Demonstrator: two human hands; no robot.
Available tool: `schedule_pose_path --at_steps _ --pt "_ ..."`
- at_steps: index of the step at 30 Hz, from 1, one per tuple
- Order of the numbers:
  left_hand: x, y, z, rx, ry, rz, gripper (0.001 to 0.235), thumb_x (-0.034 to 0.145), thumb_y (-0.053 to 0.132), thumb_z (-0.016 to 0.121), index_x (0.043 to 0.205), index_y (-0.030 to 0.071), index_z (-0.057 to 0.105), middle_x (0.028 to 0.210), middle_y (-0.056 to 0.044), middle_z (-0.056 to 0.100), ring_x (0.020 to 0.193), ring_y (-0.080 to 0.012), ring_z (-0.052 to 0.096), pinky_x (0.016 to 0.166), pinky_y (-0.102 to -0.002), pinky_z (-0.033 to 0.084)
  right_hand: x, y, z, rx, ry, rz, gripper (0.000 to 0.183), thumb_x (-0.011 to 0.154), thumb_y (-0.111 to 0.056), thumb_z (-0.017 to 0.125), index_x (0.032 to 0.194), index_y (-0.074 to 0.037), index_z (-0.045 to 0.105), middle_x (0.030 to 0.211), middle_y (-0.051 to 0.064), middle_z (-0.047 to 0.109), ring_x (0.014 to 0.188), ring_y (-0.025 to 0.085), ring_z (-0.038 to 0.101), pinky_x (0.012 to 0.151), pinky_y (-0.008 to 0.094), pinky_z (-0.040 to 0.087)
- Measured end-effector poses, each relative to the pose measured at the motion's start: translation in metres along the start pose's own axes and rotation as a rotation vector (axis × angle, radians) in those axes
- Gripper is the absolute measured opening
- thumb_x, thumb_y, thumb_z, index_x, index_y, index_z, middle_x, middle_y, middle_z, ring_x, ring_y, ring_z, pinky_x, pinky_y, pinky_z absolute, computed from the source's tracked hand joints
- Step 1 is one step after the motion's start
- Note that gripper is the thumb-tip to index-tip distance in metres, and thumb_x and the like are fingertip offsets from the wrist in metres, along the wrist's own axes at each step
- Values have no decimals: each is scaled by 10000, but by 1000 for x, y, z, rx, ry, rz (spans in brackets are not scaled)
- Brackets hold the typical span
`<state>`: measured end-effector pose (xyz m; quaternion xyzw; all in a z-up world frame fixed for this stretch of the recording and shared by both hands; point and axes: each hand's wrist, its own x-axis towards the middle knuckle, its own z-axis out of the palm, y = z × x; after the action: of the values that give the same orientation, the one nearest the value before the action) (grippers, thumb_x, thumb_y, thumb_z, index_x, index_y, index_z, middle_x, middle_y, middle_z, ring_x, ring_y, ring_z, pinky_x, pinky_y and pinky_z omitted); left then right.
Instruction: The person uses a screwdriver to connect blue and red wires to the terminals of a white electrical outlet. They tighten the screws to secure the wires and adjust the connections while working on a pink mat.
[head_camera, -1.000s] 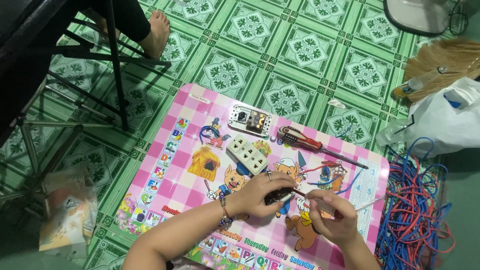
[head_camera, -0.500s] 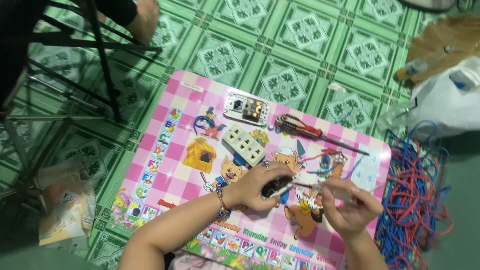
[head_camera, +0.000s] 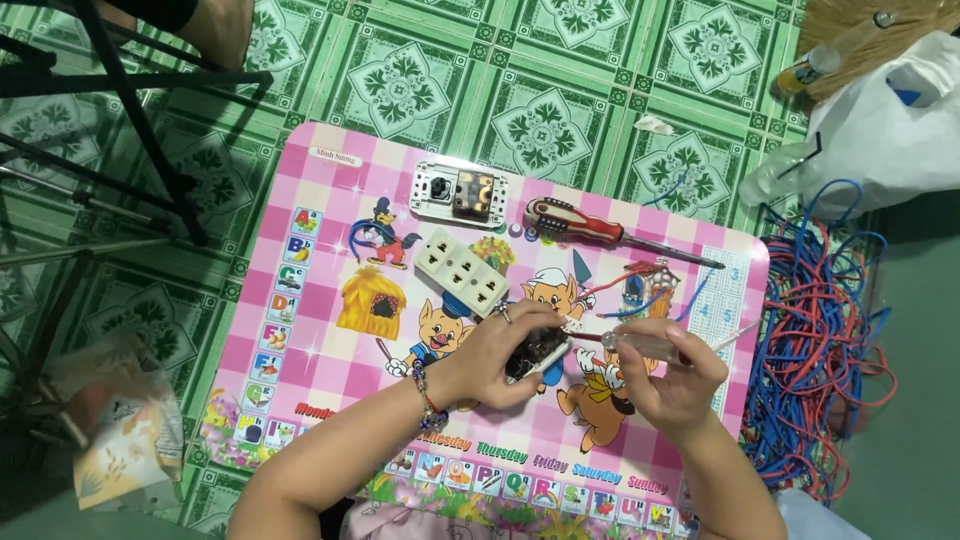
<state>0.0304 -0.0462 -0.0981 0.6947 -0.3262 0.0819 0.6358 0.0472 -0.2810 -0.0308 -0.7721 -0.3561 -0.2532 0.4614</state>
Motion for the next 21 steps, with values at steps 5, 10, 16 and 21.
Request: schedule_pose_path --at_steps 5,10,16,21 --pt "0 0 1 14 -1 -4 587 744 224 654 1279 -9 585 1149 -202 635 1075 -420 663 917 -509 545 -5 0 2 2 -21 13 589 905 -5 686 1329 -46 279 866 133 739 611 199 679 549 292 581" --pt "-4 -5 4 12 2 -14 581 750 223 651 1280 -6 582 1144 -204 629 1066 -421 662 908 -514 546 -12 0 2 -34 -36 12 584 904 -3 691 1322 -37 284 887 140 737 633 206 676 584 306 583" --pt "5 13 -11 113 -159 -35 594 845 272 558 1377 38 434 1243 -214 573 1066 -334 641 855 -440 592 -1 -11 -7 132 -180 -37 734 940 125 648 1509 -110 249 1034 284 660 893 321 732 788 373 684" --pt "7 15 -12 111 -155 -22 579 856 269 559 1364 16 446 1251 -228 568 1124 -356 628 923 -453 585 4 -22 -7 188 -208 5 633 977 26 567 1490 -102 220 1206 346 613 1036 395 719 865 416 678"
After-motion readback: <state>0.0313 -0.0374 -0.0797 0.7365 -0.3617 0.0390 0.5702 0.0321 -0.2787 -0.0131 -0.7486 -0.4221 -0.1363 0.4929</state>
